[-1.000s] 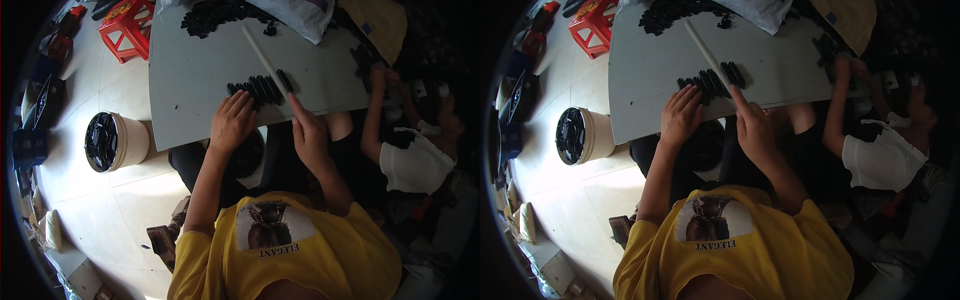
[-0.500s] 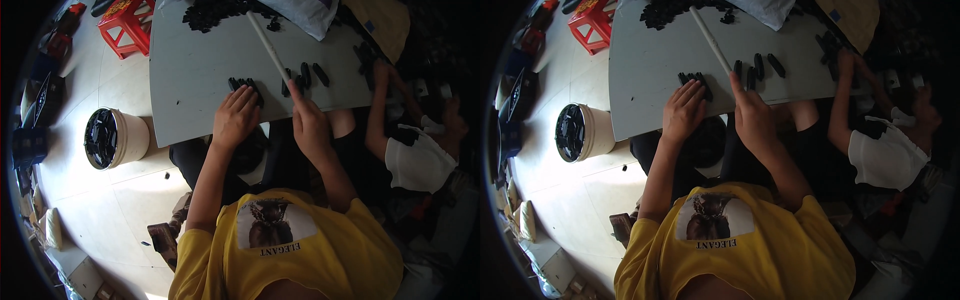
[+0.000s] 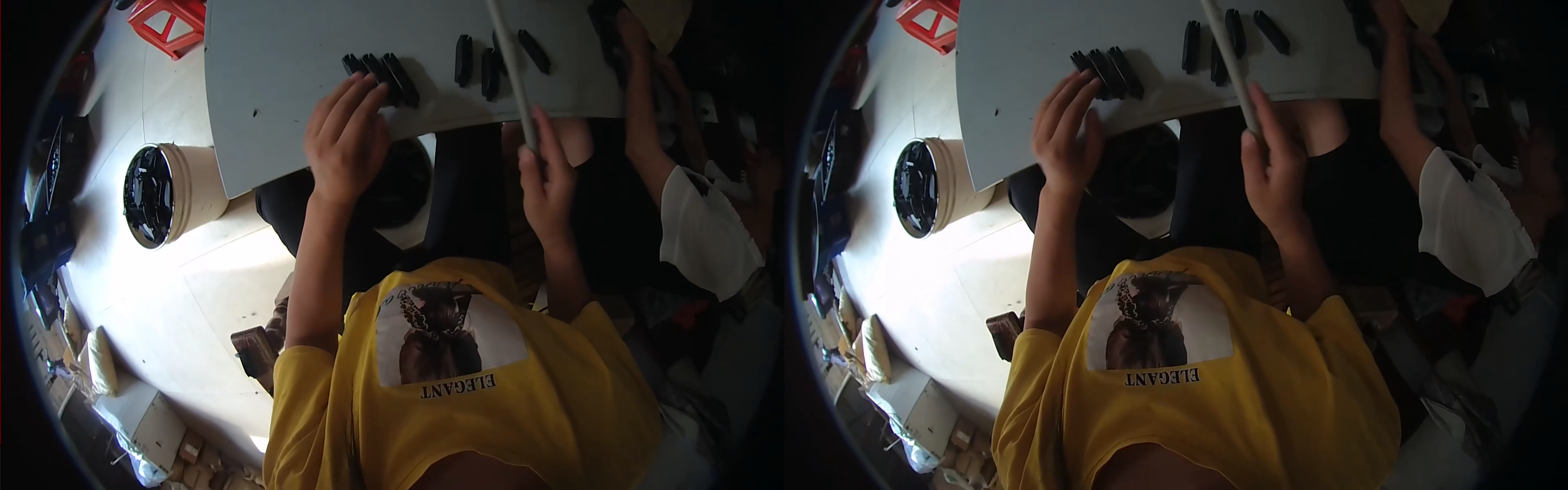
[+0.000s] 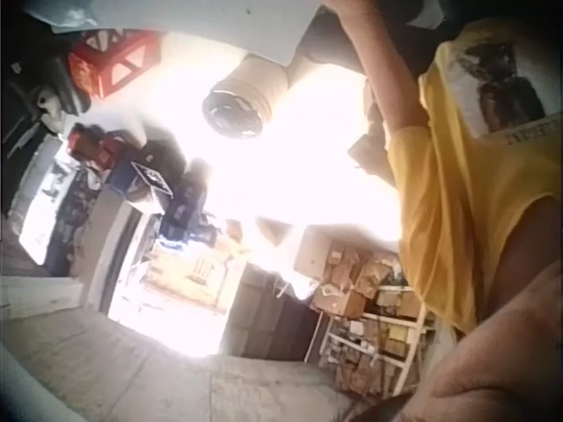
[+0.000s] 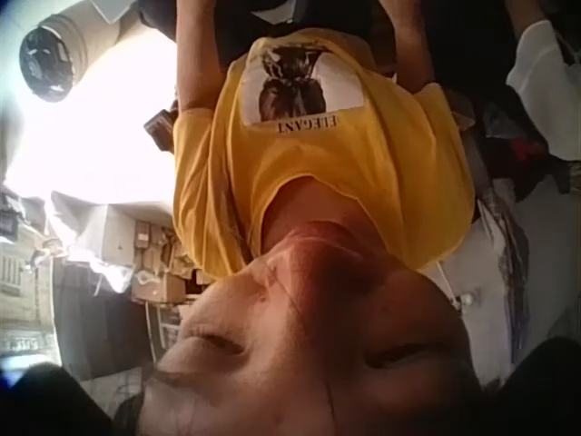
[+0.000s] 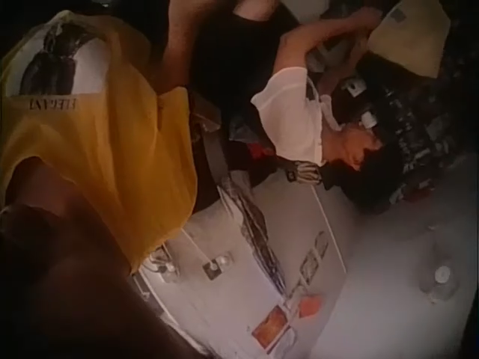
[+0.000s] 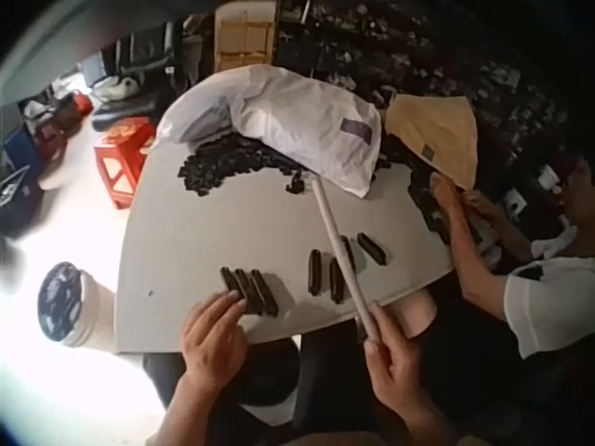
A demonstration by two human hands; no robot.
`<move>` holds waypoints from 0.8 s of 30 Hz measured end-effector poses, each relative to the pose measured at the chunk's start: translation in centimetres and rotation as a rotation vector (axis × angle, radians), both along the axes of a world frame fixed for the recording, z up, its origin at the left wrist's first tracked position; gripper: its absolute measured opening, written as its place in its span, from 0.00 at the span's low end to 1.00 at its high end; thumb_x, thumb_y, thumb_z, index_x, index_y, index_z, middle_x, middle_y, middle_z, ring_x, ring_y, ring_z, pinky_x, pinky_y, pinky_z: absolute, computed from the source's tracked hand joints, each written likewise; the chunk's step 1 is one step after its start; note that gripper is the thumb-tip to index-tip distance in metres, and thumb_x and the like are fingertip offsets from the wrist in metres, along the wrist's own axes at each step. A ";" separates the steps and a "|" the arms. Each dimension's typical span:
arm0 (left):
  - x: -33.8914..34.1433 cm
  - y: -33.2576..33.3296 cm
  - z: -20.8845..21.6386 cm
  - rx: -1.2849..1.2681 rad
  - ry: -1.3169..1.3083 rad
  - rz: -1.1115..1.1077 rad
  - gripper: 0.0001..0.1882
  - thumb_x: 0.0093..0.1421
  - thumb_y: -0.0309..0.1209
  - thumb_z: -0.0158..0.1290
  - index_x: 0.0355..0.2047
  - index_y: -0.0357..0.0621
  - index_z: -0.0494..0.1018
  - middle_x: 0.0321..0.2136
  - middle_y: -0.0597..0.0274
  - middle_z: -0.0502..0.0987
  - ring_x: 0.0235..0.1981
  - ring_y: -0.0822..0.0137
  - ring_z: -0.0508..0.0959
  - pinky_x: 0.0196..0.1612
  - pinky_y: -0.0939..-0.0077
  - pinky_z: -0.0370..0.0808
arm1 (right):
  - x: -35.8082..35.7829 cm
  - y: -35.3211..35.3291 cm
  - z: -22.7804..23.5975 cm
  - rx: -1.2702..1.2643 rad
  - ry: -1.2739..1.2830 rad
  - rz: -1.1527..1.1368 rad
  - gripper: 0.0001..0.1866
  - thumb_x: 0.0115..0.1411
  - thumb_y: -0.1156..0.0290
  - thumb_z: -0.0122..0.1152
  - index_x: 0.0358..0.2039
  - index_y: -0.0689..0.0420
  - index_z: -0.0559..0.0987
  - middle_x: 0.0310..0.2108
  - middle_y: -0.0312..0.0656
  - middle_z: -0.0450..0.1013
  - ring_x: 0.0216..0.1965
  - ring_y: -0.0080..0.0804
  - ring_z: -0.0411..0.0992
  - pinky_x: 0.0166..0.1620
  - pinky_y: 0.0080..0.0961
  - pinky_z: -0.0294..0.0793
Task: Assembling small black plastic hardware components on a table in a workshop.
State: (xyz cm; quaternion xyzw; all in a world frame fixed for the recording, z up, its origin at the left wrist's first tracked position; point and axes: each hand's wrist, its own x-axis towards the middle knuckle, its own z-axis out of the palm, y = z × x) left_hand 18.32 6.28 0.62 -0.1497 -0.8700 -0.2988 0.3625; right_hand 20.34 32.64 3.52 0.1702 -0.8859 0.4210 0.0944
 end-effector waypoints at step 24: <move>16.3 4.8 -28.5 -0.073 -0.785 0.073 0.17 0.55 0.32 0.55 0.45 0.46 0.76 0.42 0.55 0.78 0.45 0.56 0.77 0.48 0.65 0.73 | 16.6 11.1 -12.4 0.342 -0.897 0.122 0.12 0.48 0.62 0.66 0.18 0.55 0.77 0.14 0.46 0.68 0.15 0.42 0.68 0.21 0.34 0.66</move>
